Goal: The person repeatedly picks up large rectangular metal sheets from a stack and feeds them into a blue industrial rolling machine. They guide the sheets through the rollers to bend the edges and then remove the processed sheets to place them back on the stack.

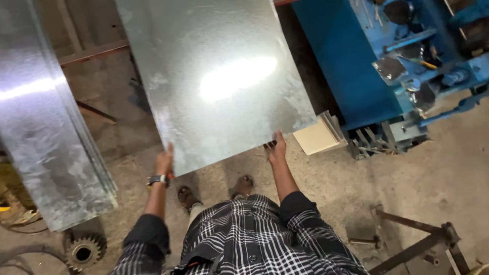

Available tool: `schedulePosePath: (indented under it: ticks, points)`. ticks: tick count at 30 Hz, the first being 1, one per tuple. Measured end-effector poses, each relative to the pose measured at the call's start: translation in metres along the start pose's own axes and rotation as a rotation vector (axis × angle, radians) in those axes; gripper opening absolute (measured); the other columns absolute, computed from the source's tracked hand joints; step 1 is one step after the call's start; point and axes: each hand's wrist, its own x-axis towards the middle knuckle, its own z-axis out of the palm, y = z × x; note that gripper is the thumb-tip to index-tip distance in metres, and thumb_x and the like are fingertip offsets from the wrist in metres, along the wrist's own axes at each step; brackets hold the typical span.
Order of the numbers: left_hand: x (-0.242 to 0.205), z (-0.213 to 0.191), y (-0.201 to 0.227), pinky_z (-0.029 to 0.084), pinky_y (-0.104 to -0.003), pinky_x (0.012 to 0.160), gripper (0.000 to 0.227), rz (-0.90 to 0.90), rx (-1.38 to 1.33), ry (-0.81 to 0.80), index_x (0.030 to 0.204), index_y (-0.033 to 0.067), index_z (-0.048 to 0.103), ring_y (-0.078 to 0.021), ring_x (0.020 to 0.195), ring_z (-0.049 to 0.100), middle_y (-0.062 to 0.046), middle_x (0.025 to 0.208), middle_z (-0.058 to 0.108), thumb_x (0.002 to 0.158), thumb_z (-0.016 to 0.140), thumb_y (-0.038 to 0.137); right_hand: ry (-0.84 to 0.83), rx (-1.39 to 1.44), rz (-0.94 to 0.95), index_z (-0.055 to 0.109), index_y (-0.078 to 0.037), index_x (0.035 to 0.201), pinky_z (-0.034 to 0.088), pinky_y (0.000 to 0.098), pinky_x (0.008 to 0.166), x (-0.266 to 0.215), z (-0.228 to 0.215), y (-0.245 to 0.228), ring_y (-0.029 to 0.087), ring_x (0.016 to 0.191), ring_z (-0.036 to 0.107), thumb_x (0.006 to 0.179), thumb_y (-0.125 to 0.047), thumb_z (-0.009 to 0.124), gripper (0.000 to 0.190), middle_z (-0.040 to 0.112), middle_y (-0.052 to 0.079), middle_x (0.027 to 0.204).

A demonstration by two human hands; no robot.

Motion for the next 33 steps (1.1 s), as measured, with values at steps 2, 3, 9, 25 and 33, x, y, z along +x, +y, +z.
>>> schedulePosePath:
  ticks: [2,3,9,25,33]
  points:
    - [-0.005,-0.02,0.007,0.045,-0.053,0.064,0.097,-0.023,-0.075,-0.042,0.079,-0.0085,0.07,-0.0343,0.063,0.057,-0.025,0.066,0.061,0.099,0.039,0.081,-0.07,0.168,-0.022,0.06,-0.007,0.125,0.053,0.0437,0.088,-0.003,0.002,-0.026,0.027,0.104,0.063,0.096,-0.045,0.06,0.048,0.062,0.009,0.121]
    - [-0.008,-0.028,0.01,0.045,-0.049,0.06,0.094,-0.009,-0.162,-0.031,0.077,-0.0084,0.066,-0.0296,0.06,0.055,-0.022,0.062,0.059,0.097,0.041,0.081,-0.155,0.289,-0.017,0.059,-0.007,0.127,0.054,0.0442,0.093,-0.001,0.004,-0.038,0.027,0.111,0.066,0.095,-0.043,0.059,0.048,0.065,0.008,0.127]
    - [-0.017,-0.059,0.027,0.038,-0.043,0.054,0.072,-0.023,-0.276,0.054,0.081,-0.0068,0.065,-0.0203,0.059,0.045,-0.01,0.065,0.05,0.101,0.06,0.062,-0.284,-0.144,-0.149,0.062,0.017,0.117,0.06,0.052,0.08,0.015,-0.005,-0.093,0.03,0.091,0.066,0.104,-0.026,0.071,0.046,0.065,0.021,0.111]
    - [-0.013,-0.086,0.04,0.049,-0.029,0.089,0.047,0.188,-0.682,0.108,0.12,-0.0082,0.069,-0.0128,0.099,0.063,-0.006,0.113,0.073,0.103,0.064,0.036,-0.403,-0.152,-0.35,0.062,0.007,0.08,0.064,0.0447,0.061,-0.051,0.049,-0.136,0.023,0.065,0.068,0.098,-0.019,0.073,0.033,0.066,0.012,0.078]
    - [0.025,-0.083,0.068,0.048,-0.027,0.094,0.043,0.314,-0.888,0.005,0.122,-0.0075,0.067,-0.0103,0.106,0.063,-0.003,0.12,0.071,0.101,0.064,0.029,-0.386,-0.175,-0.509,0.064,0.0,0.113,0.061,0.0373,0.058,-0.109,0.103,-0.192,0.02,0.074,0.071,0.09,-0.011,0.064,0.026,0.069,0.009,0.093]
